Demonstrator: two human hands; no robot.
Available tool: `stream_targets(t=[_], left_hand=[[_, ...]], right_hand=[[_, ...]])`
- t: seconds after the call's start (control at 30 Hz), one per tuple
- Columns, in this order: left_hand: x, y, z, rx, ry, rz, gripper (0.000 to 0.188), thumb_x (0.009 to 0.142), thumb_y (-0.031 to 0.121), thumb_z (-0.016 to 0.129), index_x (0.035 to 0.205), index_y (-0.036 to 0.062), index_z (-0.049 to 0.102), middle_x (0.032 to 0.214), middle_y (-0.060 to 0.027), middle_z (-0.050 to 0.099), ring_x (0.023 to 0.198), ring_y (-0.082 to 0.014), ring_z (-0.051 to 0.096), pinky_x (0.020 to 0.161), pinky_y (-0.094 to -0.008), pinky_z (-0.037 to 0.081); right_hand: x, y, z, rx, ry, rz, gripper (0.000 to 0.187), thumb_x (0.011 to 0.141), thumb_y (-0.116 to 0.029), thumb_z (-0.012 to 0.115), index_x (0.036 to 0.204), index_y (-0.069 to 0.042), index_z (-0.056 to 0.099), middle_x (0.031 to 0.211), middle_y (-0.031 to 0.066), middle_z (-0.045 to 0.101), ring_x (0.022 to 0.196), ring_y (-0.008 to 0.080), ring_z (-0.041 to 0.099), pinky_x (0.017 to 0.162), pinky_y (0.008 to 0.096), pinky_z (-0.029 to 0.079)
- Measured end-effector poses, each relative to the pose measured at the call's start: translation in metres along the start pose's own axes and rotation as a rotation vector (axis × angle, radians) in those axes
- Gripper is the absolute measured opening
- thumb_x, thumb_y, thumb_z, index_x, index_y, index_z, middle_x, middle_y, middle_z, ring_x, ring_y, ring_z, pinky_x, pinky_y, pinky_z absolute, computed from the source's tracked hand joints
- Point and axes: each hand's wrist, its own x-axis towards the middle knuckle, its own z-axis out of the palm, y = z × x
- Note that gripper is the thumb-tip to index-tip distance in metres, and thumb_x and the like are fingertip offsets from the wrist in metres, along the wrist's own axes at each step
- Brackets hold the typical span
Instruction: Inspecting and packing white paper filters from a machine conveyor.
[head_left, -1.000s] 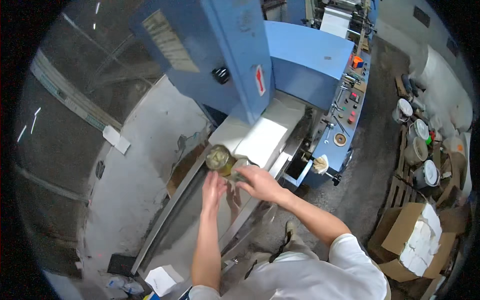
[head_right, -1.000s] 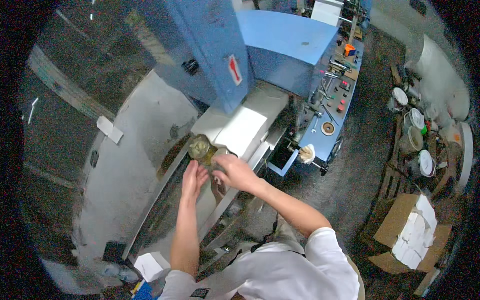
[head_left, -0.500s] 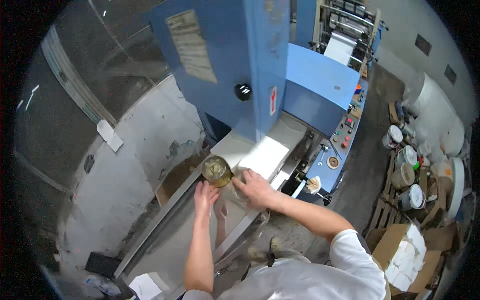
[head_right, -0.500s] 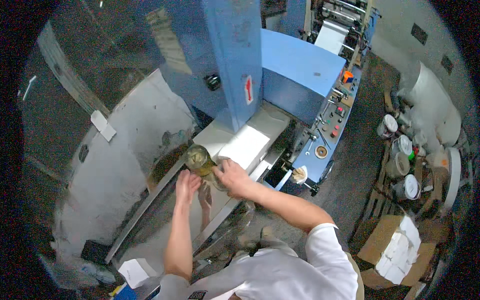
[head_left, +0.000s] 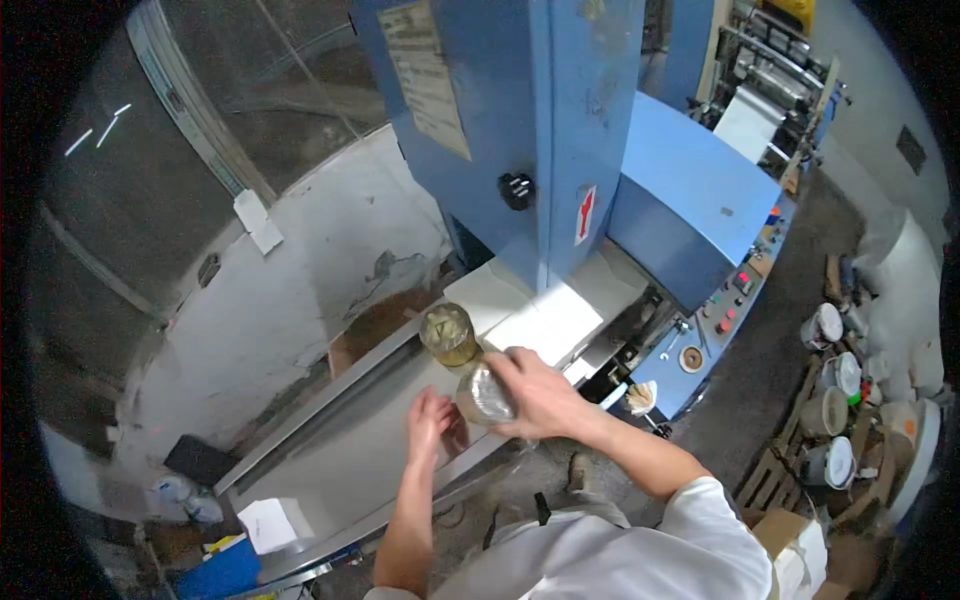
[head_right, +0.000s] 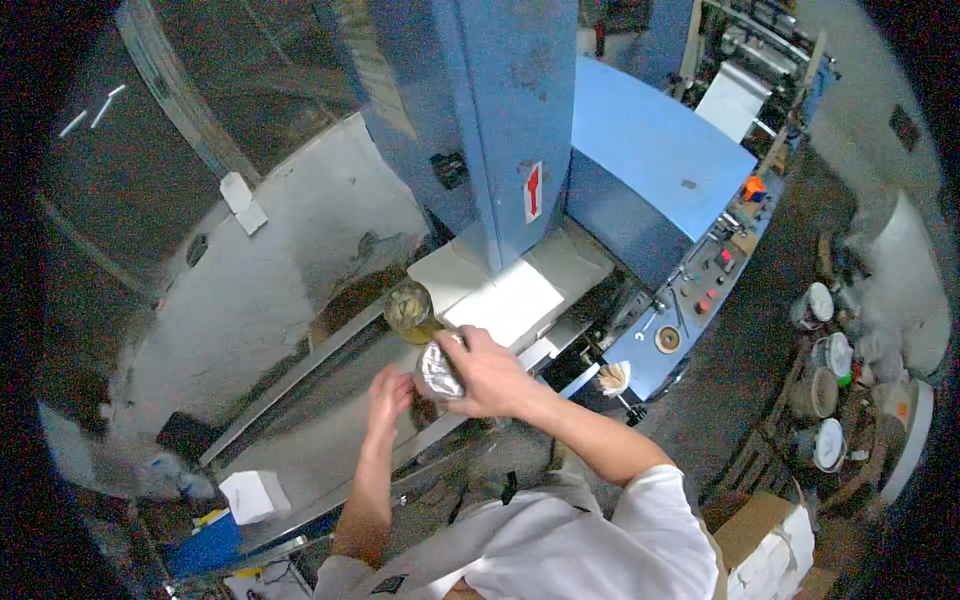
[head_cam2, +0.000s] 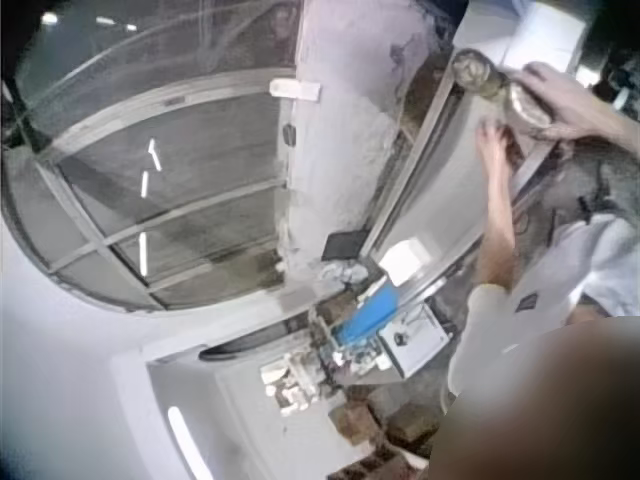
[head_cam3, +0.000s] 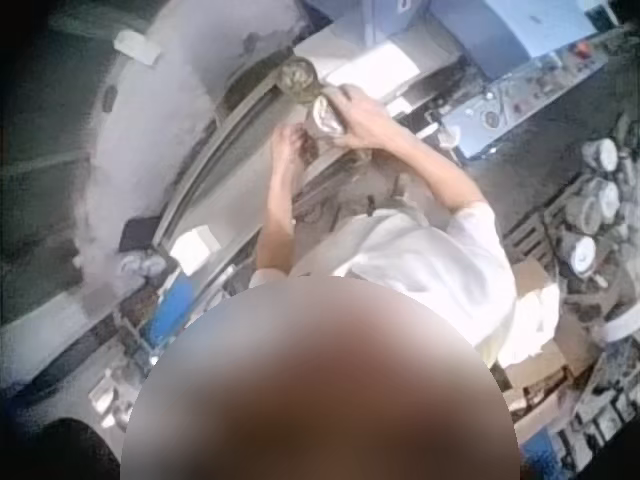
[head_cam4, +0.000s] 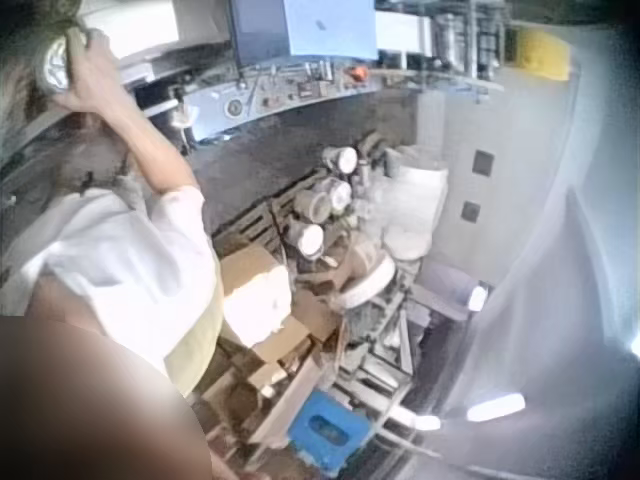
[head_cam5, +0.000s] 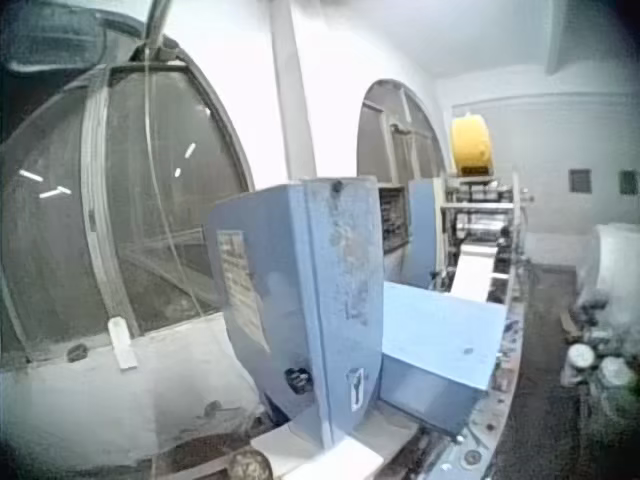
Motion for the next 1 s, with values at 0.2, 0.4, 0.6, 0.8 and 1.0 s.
stream_targets(t=[0.2, 0.4, 0.6, 0.8, 1.0], left_hand=[[-0.002, 0.039, 0.145, 0.351, -0.065, 0.296, 0.065, 0.091, 0.036, 0.063, 0.132, -0.0074, 0.038, 0.117, -0.0213, 0.059, 0.11, -0.0251, 0.056, 0.095, -0.0332, 0.043], [0.018, 0.037, 0.199, 0.549, 0.049, 0.454, 0.075, 0.082, 0.032, 0.072, 0.13, -0.0105, 0.033, 0.121, -0.0249, 0.054, 0.113, -0.0319, 0.054, 0.099, -0.0368, 0.041], [0.038, 0.02, 0.198, 0.586, -0.003, 0.448, 0.066, 0.077, 0.018, 0.067, 0.128, -0.0112, 0.036, 0.123, -0.0263, 0.053, 0.114, -0.034, 0.054, 0.1, -0.0378, 0.04], [0.017, 0.034, 0.206, 0.6, 0.036, 0.472, 0.058, 0.075, 0.014, 0.061, 0.125, -0.0089, 0.043, 0.113, -0.0224, 0.061, 0.107, -0.0322, 0.059, 0.094, -0.0367, 0.045], [0.01, 0.016, 0.118, 0.462, 0.044, 0.332, 0.064, 0.074, 0.01, 0.06, 0.132, -0.0064, 0.039, 0.106, -0.0176, 0.066, 0.1, -0.0258, 0.063, 0.088, -0.034, 0.049]], right_hand=[[-0.096, 0.074, -0.052, 0.759, 0.076, 0.222, 0.098, 0.061, -0.035, 0.086, 0.137, 0.001, 0.038, 0.133, 0.0199, 0.047, 0.123, 0.0276, 0.048, 0.105, 0.0374, 0.038], [-0.177, 0.136, -0.06, 0.961, 0.13, 0.553, 0.087, 0.065, -0.028, 0.084, 0.136, 0.002, 0.041, 0.127, 0.0169, 0.052, 0.119, 0.0252, 0.05, 0.103, 0.0344, 0.038], [-0.199, 0.157, -0.054, 0.921, 0.128, 0.603, 0.087, 0.063, -0.033, 0.084, 0.132, 0.003, 0.045, 0.127, 0.0173, 0.053, 0.118, 0.0257, 0.051, 0.102, 0.0355, 0.039], [-0.19, 0.153, -0.048, 0.815, 0.031, 0.529, 0.089, 0.063, -0.034, 0.085, 0.134, 0.001, 0.044, 0.127, 0.0175, 0.053, 0.118, 0.0261, 0.052, 0.101, 0.0354, 0.04], [-0.159, 0.122, -0.042, 0.777, -0.021, 0.462, 0.093, 0.061, -0.035, 0.086, 0.135, 0.0, 0.042, 0.128, 0.017, 0.052, 0.119, 0.0269, 0.051, 0.102, 0.0357, 0.04]])
